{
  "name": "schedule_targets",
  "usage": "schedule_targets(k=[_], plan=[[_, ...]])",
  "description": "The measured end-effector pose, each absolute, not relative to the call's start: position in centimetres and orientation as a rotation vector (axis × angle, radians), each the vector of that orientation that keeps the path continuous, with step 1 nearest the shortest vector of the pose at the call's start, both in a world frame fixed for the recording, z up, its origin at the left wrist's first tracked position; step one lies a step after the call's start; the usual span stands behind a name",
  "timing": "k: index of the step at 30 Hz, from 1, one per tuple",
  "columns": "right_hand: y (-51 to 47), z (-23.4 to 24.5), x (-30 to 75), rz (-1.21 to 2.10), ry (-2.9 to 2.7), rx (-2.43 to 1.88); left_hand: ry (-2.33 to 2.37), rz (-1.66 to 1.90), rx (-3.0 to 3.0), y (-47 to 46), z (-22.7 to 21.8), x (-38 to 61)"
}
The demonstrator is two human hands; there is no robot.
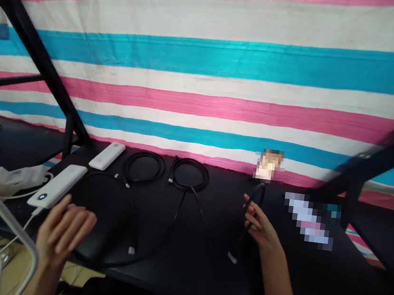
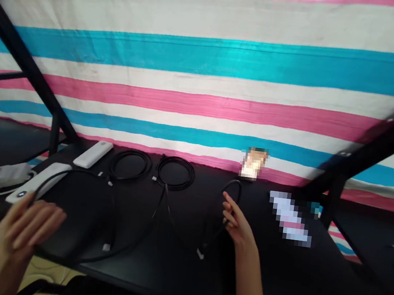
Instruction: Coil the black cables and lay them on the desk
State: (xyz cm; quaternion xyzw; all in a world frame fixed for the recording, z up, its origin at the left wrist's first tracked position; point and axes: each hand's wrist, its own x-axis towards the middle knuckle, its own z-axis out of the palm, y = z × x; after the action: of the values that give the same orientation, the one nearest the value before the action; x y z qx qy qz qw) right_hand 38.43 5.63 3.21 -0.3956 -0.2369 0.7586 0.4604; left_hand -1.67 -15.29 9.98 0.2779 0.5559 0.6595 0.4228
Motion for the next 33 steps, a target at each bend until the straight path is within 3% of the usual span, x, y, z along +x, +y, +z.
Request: schedule_targets(k=[5, 12, 19, 24, 33], plan=[[5.1, 3.5, 37.6, 1.803, -0.633, -0.947, 1.381, 1.219, 0.749, -13.1, 8.5, 0.6], [4.6, 4.0, 37.2, 1.601, -0.775, -0.989, 1.768, 1.402, 0.869, -12.0, 7.4, -2.9], [4.5, 3.2, 36.3, 1.428, -1.141, -1.287, 1.483, 1.420, 0.608, -11.6, 6.3, -2.6], [4.5, 2.6, 35.7, 1.389, -1.305, -1.339, 1.743, 1.373, 0.829, -10.5, 4.2, -2.7], [4.2, 3.0, 35.8, 1.354, -1.402, -1.308, 1.820, 1.386, 0.938, -10.6, 4.3, -3.4]])
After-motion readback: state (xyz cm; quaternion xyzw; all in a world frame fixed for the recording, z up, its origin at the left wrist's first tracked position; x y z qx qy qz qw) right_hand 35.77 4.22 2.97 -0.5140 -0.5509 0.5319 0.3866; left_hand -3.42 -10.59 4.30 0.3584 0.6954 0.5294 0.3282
